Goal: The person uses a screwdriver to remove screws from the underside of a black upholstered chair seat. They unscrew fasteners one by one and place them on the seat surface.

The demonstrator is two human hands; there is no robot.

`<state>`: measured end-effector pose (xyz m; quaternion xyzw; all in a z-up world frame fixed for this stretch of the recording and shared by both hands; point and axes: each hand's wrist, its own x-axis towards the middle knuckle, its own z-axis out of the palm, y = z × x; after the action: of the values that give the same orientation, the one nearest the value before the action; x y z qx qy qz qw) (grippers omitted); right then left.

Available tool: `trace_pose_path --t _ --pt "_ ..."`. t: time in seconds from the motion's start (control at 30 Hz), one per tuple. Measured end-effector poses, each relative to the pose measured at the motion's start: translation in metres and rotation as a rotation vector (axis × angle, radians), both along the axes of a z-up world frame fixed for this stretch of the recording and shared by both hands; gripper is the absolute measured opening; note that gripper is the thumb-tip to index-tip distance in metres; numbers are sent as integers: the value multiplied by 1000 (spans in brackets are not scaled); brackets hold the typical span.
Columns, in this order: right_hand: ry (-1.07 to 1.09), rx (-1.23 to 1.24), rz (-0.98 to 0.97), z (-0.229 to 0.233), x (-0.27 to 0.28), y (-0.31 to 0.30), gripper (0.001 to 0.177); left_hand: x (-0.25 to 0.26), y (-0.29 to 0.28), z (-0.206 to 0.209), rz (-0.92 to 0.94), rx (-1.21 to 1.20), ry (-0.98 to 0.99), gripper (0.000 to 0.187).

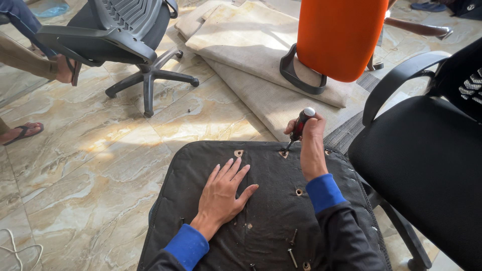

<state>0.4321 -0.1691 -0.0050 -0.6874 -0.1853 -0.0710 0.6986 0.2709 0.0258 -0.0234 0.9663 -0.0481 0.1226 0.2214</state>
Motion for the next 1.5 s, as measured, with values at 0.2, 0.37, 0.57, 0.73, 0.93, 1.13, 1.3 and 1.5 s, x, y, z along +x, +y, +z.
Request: trace_pose_path --t 0.2,0.37,0.57,0.73,0.93,1.13,1.3,1.5 --pt "185 172 106 -15 17 -2 81 -5 -3 -5 17 -30 -38 58" --pt "191 198 171 -10 17 -1 80 -4 -1 -7 14 -34 -50 56" --pt "190 164 190 -13 16 1 83 -5 1 -11 12 -36 -70 55" --pt "143 169 207 -14 19 4 84 -7 2 -10 1 -62 -127 48" --pt "236 183 75 -18 21 7 85 -13 4 -7 32 -70 -139 40" --pt "203 293 154 -17 16 2 66 -23 12 -1 -75 -78 -48 53" --pt "162 193 121 -16 18 2 75 -31 30 5 -190 -89 41 60" --pt "122 149 121 -19 17 11 70 -35 30 4 -140 -93 63 55"
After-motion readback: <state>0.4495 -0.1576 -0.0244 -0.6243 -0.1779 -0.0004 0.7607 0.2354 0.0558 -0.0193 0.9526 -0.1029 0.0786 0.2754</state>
